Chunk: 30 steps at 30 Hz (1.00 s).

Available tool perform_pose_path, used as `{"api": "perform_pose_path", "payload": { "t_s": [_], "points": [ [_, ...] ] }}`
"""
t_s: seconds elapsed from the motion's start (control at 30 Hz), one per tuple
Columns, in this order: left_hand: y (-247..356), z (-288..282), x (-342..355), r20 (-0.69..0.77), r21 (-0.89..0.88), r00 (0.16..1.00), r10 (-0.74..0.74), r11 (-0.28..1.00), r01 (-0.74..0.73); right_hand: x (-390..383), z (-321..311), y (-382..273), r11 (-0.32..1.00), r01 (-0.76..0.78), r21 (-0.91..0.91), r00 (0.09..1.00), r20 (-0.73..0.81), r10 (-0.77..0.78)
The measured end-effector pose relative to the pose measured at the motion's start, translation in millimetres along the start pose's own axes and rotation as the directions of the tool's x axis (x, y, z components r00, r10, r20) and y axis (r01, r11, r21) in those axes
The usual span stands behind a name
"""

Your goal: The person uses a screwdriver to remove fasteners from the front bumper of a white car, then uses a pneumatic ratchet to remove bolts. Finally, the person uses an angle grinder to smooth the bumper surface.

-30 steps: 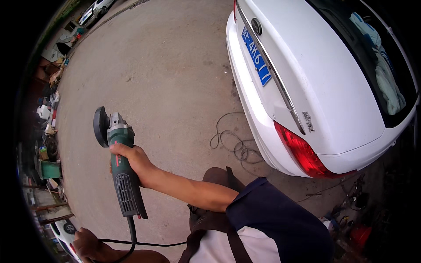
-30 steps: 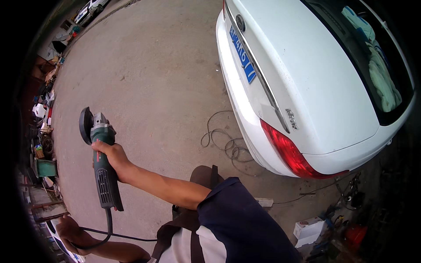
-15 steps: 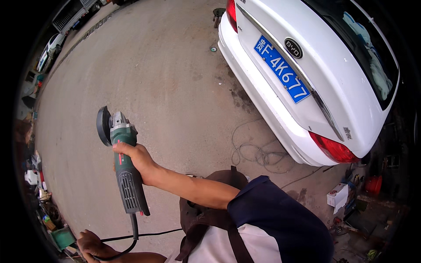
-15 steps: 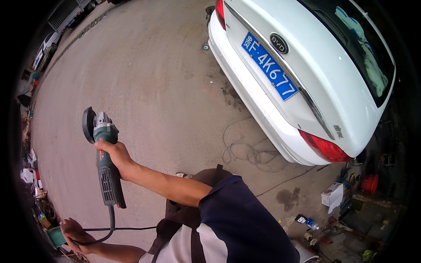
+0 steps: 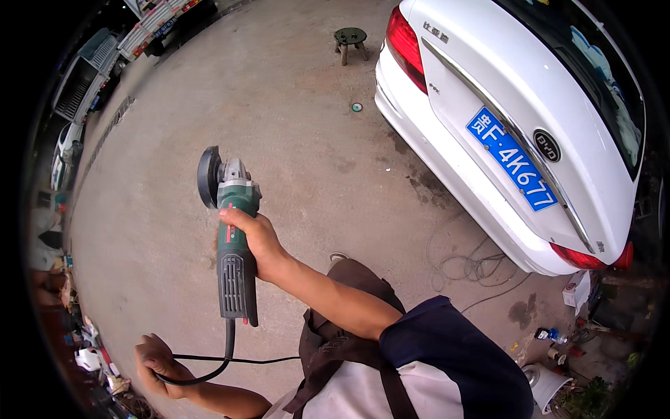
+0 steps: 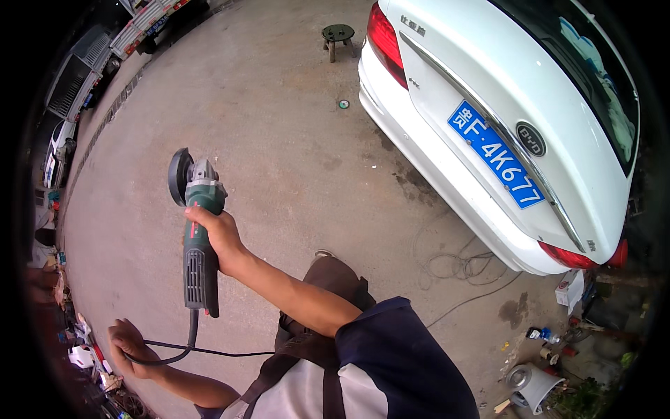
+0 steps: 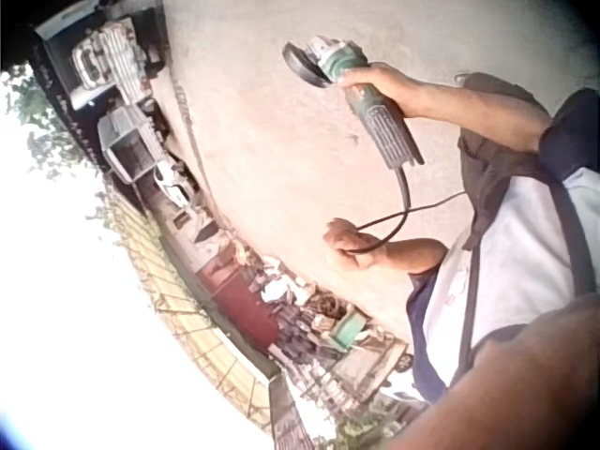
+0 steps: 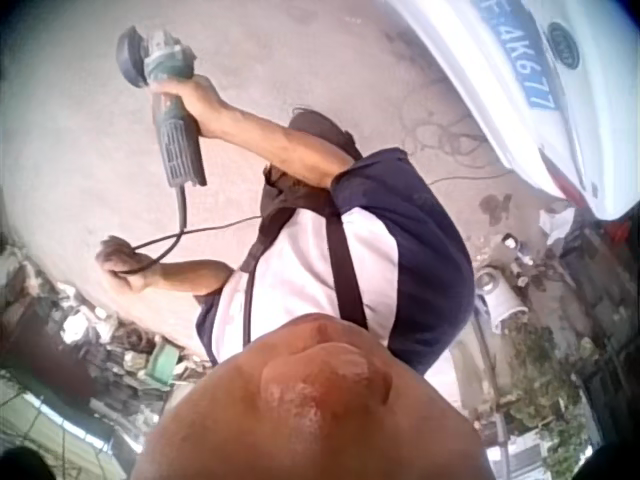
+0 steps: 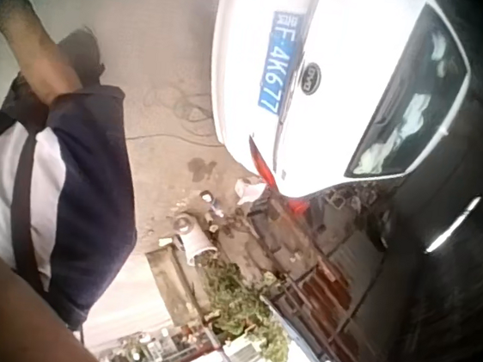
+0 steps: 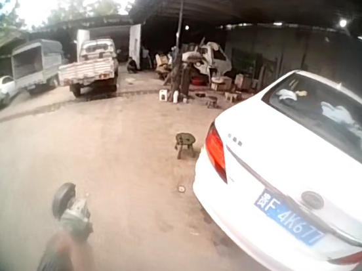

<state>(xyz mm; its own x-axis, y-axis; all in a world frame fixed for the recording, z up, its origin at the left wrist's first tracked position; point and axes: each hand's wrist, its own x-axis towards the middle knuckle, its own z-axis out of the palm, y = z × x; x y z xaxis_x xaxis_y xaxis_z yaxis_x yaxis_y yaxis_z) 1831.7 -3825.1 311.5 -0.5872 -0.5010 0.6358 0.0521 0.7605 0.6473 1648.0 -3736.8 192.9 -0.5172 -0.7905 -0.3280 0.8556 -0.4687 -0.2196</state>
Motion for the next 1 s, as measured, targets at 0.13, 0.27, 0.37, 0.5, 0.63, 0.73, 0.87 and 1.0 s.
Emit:
{"api": "perform_pose_path", "payload": {
  "t_s": [0.13,0.27,0.37,0.5,0.63,0.73,0.87,1.0],
  "points": [
    [-41.1,34.0,55.6,0.058,0.088,0.998,-0.024,0.996,0.019,64.9,4.8,-32.6,0.999,0.032,0.014,0.999,-0.019,-0.032],
    [-106.6,75.3,86.3,0.125,0.133,0.982,-0.143,0.983,0.126,134.2,-2.4,-62.7,0.989,0.128,-0.074,0.992,-0.014,-0.129],
    [-151.8,102.5,78.2,0.169,0.174,0.933,-0.318,0.941,0.290,176.1,-25.7,-75.1,0.979,0.141,-0.146,0.988,-0.034,-0.148],
    [-243.5,111.0,73.6,0.034,0.289,0.854,-0.519,0.823,0.489,276.6,-31.0,-80.5,0.945,0.123,-0.303,0.991,-0.018,-0.134],
    [-297.9,114.5,102.7,-0.108,0.410,0.717,-0.689,0.626,0.663,372.8,22.1,-74.7,0.869,0.106,-0.483,0.993,0.098,-0.067],
    [-310.1,125.8,98.5,-0.125,0.659,0.593,-0.795,0.381,0.648,420.5,38.6,-72.2,0.855,0.044,-0.517,0.988,0.147,0.038],
    [-336.2,205.7,48.7,0.091,0.543,0.160,-0.983,0.183,0.819,510.2,41.5,-60.7,0.797,-0.038,-0.603,0.913,0.304,0.273],
    [-331.5,297.1,88.0,-0.234,0.389,0.314,-0.920,0.208,0.898,579.6,90.8,-12.5,0.586,-0.120,-0.802,0.588,0.418,0.693]
  ]
}}
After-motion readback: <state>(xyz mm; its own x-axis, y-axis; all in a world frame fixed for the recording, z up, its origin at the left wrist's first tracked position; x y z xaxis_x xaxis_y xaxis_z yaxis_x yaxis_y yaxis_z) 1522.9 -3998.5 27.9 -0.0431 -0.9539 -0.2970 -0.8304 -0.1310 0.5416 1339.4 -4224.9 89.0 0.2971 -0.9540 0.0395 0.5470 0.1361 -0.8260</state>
